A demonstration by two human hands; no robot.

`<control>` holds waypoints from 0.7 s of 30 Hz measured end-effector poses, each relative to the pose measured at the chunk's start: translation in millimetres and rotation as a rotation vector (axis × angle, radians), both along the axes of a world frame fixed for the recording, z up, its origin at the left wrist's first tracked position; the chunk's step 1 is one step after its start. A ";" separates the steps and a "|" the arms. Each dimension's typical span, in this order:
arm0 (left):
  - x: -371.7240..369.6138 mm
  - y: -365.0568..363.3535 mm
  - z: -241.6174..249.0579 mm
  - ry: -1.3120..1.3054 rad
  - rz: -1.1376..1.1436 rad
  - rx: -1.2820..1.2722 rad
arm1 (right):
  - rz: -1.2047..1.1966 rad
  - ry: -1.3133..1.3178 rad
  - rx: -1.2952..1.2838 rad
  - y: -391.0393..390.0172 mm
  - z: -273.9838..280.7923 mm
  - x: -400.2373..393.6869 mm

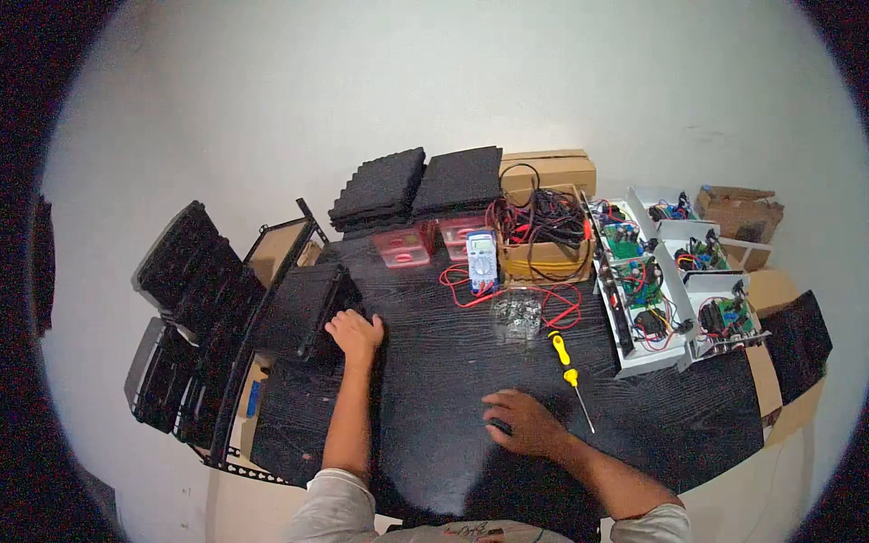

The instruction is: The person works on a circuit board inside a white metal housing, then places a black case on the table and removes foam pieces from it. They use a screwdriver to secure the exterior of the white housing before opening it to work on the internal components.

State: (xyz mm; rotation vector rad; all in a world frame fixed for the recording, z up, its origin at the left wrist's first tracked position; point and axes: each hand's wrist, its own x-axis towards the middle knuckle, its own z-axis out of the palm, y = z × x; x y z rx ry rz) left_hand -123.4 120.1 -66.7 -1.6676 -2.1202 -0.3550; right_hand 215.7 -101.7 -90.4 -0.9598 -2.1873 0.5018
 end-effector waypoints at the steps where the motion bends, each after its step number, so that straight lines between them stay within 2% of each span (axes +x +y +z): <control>1: 0.2 -2.1 0.7 -0.043 -0.006 -0.004 | 0.004 -0.003 -0.016 -0.2 5.0 0.5; 2: -0.8 -4.9 1.7 -0.087 -0.012 -0.007 | 0.008 -0.007 -0.030 -0.4 8.4 0.9; 3: -9.7 -5.0 -10.4 0.014 -0.071 0.122 | 0.016 -0.013 -0.025 -0.4 7.2 1.3; 6: -13.3 -26.8 -5.0 -0.045 -0.125 0.078 | 0.020 -0.011 -0.018 2.8 3.3 1.9; 10: -24.0 -80.3 3.2 0.008 -0.260 0.062 | 0.019 0.021 -0.036 1.8 7.3 1.4; 20: -50.0 -197.3 6.2 -0.152 -0.813 -0.004 | -0.009 0.011 -0.113 2.2 4.8 -2.0; 21: -45.4 -205.0 4.3 -0.189 -0.863 -0.008 | -0.037 0.043 -0.027 -1.9 15.1 -4.3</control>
